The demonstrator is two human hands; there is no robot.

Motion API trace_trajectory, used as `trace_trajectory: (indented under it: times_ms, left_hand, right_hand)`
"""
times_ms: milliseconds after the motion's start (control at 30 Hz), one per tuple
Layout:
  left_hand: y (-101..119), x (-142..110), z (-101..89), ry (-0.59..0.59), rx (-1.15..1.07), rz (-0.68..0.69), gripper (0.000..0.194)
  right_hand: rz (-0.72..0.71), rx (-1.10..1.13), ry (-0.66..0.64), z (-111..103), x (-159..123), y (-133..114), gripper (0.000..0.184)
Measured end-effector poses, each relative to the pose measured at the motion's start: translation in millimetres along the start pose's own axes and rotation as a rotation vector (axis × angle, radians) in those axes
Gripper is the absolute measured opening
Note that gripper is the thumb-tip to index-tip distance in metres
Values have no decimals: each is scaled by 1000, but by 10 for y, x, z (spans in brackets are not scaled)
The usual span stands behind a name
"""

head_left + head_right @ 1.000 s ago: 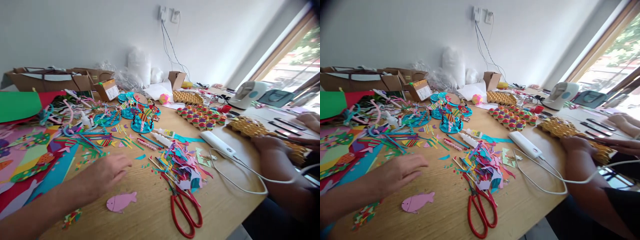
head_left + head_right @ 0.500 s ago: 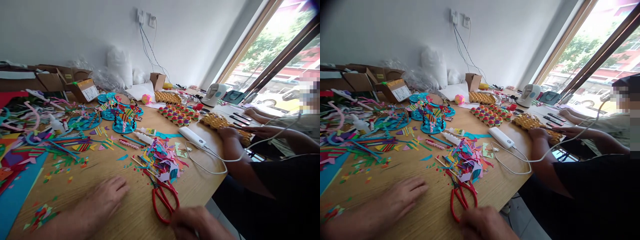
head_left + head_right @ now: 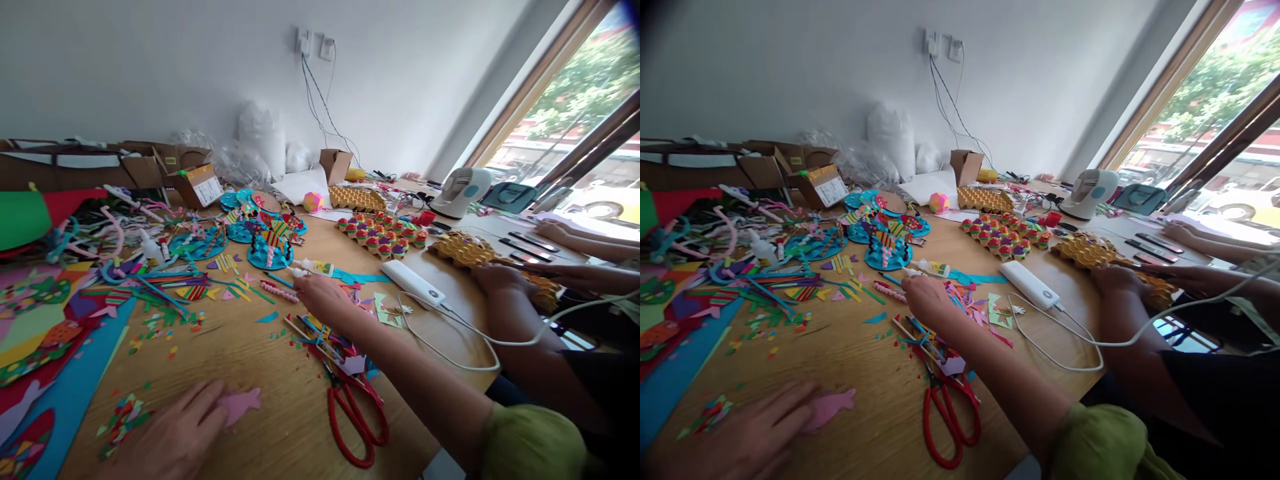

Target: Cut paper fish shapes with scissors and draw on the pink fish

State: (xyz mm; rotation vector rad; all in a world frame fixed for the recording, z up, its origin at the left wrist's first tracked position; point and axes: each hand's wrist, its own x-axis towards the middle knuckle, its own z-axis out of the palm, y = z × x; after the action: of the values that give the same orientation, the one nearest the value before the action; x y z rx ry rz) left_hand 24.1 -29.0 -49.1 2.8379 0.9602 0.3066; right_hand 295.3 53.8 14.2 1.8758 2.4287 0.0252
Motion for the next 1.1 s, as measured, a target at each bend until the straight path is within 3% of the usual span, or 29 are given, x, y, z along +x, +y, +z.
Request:
trace_trajectory:
  times_ms: [100, 200, 433, 667, 833, 900, 1000, 1100]
  left_hand:
    - [-82, -222, 90, -29, 82, 3, 62]
    - [-65, -334, 40, -21, 61, -35, 68]
    - [136, -265, -96, -86, 65, -22, 61]
    - [305, -213, -28, -158, 124, -117, 51]
    - [369, -154, -53, -193, 71, -177, 54]
    - [392, -111, -81, -174, 49, -161, 57]
    - [412, -59, -68, -134, 50, -154, 60]
    - [399, -60, 4, -40, 51, -156, 61]
  right_hand:
    - [-13, -29, -25, 25, 190, -69, 24]
    - [-12, -48, -67, 38, 296, -122, 27]
    - [-5, -65, -157, 142, 389, -134, 21]
    - [64, -27, -74, 27, 308, -173, 21]
    - [88, 41, 52, -213, -51, -194, 22]
    - [53, 242, 162, -291, -286, -264, 27]
    - [-101, 638, 238, -404, -680, -434, 36]
    - [-257, 696, 306, -530, -1061, -610, 29]
